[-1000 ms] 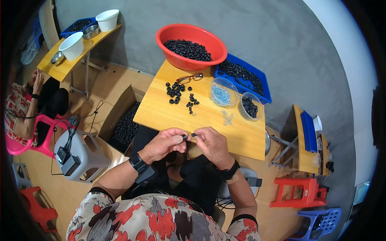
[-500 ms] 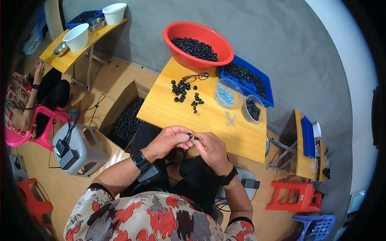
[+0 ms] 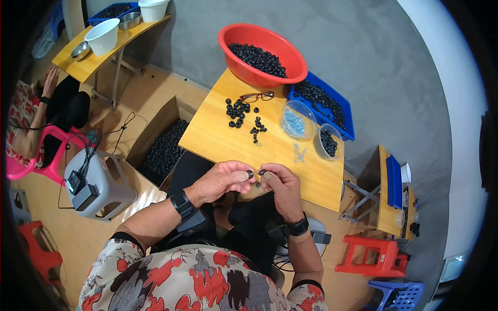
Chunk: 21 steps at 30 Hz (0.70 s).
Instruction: Assembling small silver components into black plastic bases manually.
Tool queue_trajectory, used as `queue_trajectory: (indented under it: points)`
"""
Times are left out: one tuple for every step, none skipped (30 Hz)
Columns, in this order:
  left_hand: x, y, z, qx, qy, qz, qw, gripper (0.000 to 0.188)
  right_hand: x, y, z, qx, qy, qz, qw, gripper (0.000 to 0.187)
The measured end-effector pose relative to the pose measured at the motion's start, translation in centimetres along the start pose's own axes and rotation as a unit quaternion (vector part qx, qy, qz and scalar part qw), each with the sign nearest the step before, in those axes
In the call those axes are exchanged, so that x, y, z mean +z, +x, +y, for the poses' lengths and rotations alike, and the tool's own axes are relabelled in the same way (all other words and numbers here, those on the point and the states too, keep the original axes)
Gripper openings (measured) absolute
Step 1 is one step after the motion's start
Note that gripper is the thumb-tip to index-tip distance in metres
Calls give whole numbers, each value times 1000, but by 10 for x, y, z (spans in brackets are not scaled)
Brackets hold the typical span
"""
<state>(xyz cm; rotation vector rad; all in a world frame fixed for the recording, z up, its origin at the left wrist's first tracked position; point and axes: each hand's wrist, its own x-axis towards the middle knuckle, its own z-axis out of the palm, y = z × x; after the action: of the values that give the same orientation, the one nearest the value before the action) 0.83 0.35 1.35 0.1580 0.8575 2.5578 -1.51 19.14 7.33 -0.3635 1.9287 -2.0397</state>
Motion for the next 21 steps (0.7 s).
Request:
queue_trajectory:
  points:
    - [0,0,0,0,-1,0,1000,22,1,0,0,2,5,-5,1000,17]
    - [0,0,0,0,5,-2,1000,23,1,0,0,3,5,-6,1000,17]
    - [0,1,0,-1,12,-5,1000,23,2,0,1,4,6,-8,1000,17]
    - [1,0,1,-1,12,-4,1000,23,3,0,2,5,8,-9,1000,17]
    - [4,-1,3,1,18,-2,1000,21,4,0,3,5,8,-9,1000,17]
    - [5,-1,3,3,25,0,1000,19,4,1,5,-7,-14,-17,1000,17]
    - [5,-1,3,3,25,1,1000,19,4,1,5,-20,-37,-25,999,17]
    - [5,-1,3,4,27,2,1000,19,5,1,6,-20,-36,-24,999,17]
    - [6,-1,3,5,29,2,1000,19,5,0,6,-21,-52,-26,998,16]
    - [6,-1,3,4,29,2,1000,19,5,0,6,-22,-68,-27,997,16]
    - [6,-1,3,5,29,2,1000,20,6,-1,5,-22,-67,-26,997,16]
    - [6,-1,2,7,29,3,1000,20,7,-1,5,-47,-95,-20,994,15]
    - [7,-1,2,5,30,2,1000,20,9,-1,4,-71,-123,-15,990,15]
    - [7,-2,2,8,36,7,999,20,10,-2,3,-72,-122,-14,990,15]
    - [7,-2,2,10,43,11,999,20,11,-2,2,-83,-138,-8,987,14]
    - [7,-1,2,9,43,11,999,20,12,-3,2,-94,-153,-2,984,13]
    - [7,-1,1,11,46,14,999,20,12,-2,3,-94,-153,-1,984,13]
    - [7,-1,1,13,49,16,999,20,13,-2,3,-112,-169,1,979,13]
    - [7,0,1,12,50,15,999,20,13,-2,3,-129,-185,3,974,13]
    - [7,0,0,9,57,19,998,20,13,-1,3,-130,-185,4,974,13]
    - [6,0,0,7,63,24,998,20,14,0,4,-145,-216,3,966,13]
